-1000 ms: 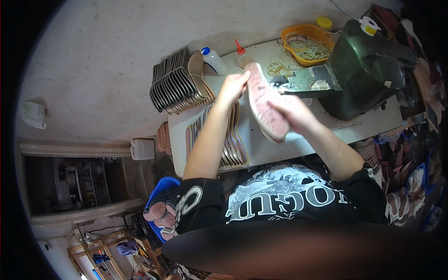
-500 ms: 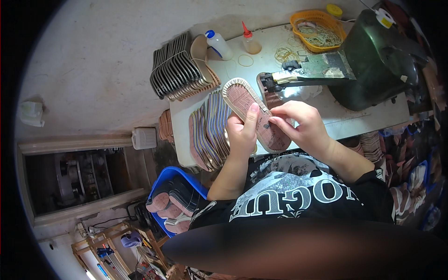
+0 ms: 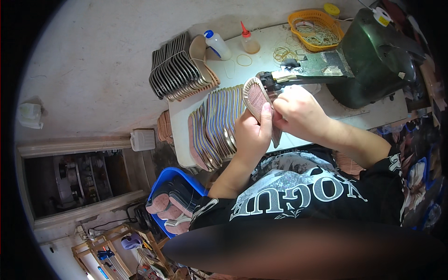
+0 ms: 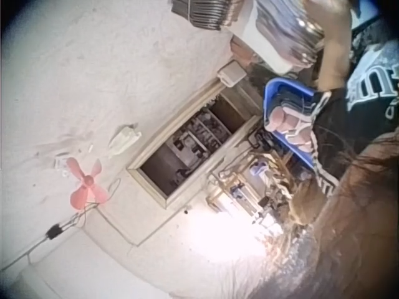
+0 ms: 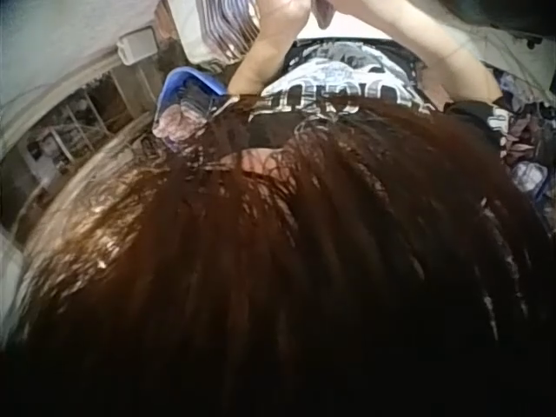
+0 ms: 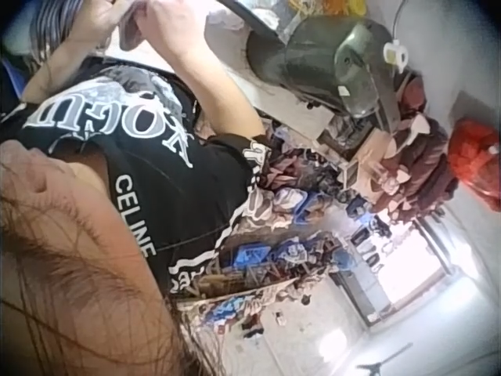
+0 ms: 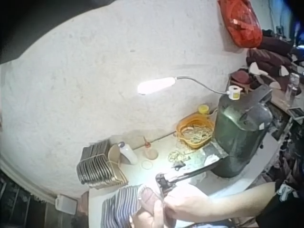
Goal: The recorder is organizing and inspecting individual shoe sole or insole components at a manufacturing workstation.
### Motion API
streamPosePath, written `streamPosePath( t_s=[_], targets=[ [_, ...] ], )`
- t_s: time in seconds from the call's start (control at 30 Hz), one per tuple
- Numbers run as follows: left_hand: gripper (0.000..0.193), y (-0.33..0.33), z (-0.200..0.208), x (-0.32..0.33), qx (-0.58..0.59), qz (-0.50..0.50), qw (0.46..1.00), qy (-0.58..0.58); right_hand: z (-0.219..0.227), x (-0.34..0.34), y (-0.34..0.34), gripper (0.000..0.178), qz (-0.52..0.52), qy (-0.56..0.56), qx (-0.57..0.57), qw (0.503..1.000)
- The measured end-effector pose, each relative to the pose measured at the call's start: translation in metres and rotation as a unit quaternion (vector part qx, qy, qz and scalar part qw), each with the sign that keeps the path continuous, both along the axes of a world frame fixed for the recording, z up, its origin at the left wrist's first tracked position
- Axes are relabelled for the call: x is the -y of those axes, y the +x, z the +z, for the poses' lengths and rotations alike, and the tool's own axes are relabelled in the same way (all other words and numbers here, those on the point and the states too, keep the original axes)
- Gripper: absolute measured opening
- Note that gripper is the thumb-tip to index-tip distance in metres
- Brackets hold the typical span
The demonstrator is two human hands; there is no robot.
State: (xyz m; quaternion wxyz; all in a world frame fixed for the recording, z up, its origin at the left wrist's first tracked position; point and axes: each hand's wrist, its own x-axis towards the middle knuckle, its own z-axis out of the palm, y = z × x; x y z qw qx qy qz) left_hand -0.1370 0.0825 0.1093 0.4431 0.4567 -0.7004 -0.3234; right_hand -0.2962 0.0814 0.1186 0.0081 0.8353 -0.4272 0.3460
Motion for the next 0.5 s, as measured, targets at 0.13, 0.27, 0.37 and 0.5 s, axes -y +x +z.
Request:
streamPosePath(
  t_s=[0.13, 0.27, 0.37, 0.5],
  targets=[
    [0.026, 0.006, -0.002, 0.003, -0.048, 0.005, 0.998, 0.045, 0.0, 0.002, -0.004, 0.009, -0.017, 0.35, 0.357, 0.866],
    [0.022, 0.009, -0.022, 0.006, -0.168, 0.001, 0.984, 0.058, -0.003, -0.008, 0.0, 0.009, 0.014, 0.086, 0.264, 0.96],
    [0.021, 0.007, -0.015, 0.007, -0.206, -0.01, 0.975, 0.08, -0.001, -0.008, -0.002, 0.012, 0.011, 0.048, 0.22, 0.974],
    [0.017, -0.007, -0.013, 0.007, -0.185, -0.021, 0.982, 0.038, -0.006, -0.008, -0.008, 0.012, -0.013, -0.017, 0.17, 0.985]
  ],
)
